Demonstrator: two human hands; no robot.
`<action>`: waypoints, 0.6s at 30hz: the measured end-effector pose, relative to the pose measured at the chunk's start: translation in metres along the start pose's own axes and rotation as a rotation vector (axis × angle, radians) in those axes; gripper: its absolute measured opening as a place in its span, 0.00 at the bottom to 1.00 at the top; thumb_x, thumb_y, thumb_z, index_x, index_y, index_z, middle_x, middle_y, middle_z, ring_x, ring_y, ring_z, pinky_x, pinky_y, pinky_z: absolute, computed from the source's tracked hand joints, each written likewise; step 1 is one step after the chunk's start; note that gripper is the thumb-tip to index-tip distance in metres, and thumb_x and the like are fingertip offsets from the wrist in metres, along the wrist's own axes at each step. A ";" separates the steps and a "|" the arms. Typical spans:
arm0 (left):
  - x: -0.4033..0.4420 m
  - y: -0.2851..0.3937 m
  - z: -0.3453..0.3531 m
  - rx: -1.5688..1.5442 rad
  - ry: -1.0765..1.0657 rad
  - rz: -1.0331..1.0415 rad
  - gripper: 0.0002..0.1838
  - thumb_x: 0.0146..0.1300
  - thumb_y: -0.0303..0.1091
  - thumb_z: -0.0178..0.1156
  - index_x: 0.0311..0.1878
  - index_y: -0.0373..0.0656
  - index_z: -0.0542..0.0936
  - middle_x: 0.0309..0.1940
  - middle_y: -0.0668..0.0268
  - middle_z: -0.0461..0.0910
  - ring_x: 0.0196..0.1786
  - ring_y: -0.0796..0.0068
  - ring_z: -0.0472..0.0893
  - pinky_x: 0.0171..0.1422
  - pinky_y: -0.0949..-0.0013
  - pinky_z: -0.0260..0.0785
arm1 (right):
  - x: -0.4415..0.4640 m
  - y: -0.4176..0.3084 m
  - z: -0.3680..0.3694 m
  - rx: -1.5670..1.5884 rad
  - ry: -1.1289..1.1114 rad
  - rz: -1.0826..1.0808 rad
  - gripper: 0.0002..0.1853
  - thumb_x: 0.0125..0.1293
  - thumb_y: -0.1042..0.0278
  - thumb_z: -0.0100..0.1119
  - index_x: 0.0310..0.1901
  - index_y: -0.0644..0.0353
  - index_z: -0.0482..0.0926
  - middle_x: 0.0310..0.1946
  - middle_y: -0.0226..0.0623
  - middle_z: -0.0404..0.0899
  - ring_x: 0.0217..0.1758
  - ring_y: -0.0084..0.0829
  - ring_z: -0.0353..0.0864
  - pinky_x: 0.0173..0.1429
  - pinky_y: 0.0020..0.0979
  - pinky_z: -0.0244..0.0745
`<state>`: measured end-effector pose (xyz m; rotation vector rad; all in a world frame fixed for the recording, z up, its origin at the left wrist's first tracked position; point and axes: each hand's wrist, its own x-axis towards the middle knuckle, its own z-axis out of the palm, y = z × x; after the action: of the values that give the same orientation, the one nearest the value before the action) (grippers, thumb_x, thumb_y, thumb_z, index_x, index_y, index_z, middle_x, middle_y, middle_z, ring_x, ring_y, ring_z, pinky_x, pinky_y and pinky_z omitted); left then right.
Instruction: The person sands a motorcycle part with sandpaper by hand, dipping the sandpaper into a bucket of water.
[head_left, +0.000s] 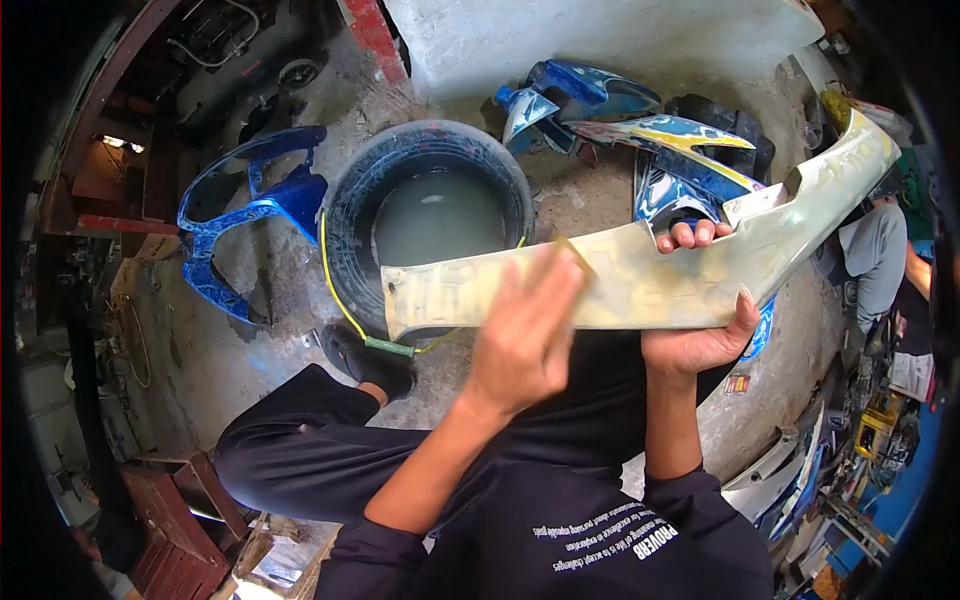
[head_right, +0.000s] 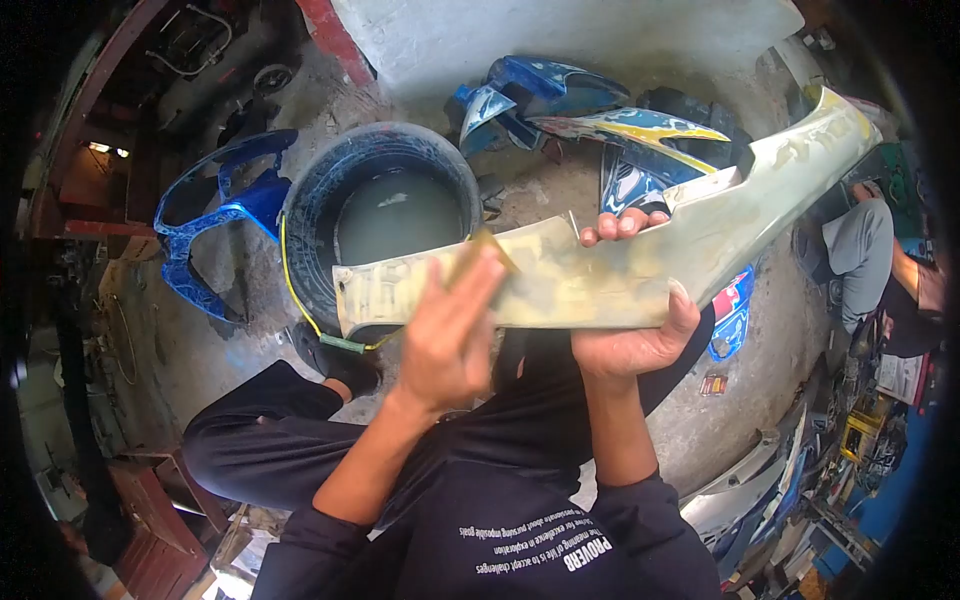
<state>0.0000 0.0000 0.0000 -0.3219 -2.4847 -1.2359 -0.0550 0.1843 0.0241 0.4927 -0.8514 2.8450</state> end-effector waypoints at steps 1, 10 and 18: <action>-0.002 0.007 -0.002 -0.041 -0.092 0.060 0.28 0.65 0.25 0.60 0.70 0.36 0.75 0.71 0.51 0.75 0.74 0.48 0.72 0.81 0.39 0.52 | 0.000 0.000 0.003 -0.008 0.080 0.001 0.36 0.65 0.49 0.57 0.68 0.64 0.64 0.54 0.42 0.69 0.61 0.41 0.67 0.75 0.47 0.57; -0.004 0.007 0.013 -0.126 -0.100 0.049 0.31 0.61 0.23 0.61 0.71 0.41 0.76 0.71 0.55 0.76 0.71 0.52 0.76 0.81 0.35 0.50 | 0.003 -0.012 0.005 0.024 0.194 0.050 0.35 0.66 0.49 0.54 0.68 0.65 0.65 0.50 0.42 0.71 0.58 0.41 0.69 0.74 0.48 0.59; -0.010 0.027 0.014 0.063 -0.055 -0.061 0.30 0.63 0.25 0.60 0.71 0.41 0.76 0.72 0.59 0.75 0.77 0.52 0.69 0.84 0.35 0.30 | 0.003 -0.005 0.001 0.003 0.146 0.018 0.33 0.66 0.50 0.53 0.66 0.64 0.66 0.47 0.42 0.71 0.54 0.40 0.69 0.67 0.46 0.62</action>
<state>0.0156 0.0271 0.0077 -0.2690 -2.5918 -1.1842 -0.0565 0.1882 0.0283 0.2739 -0.8290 2.8563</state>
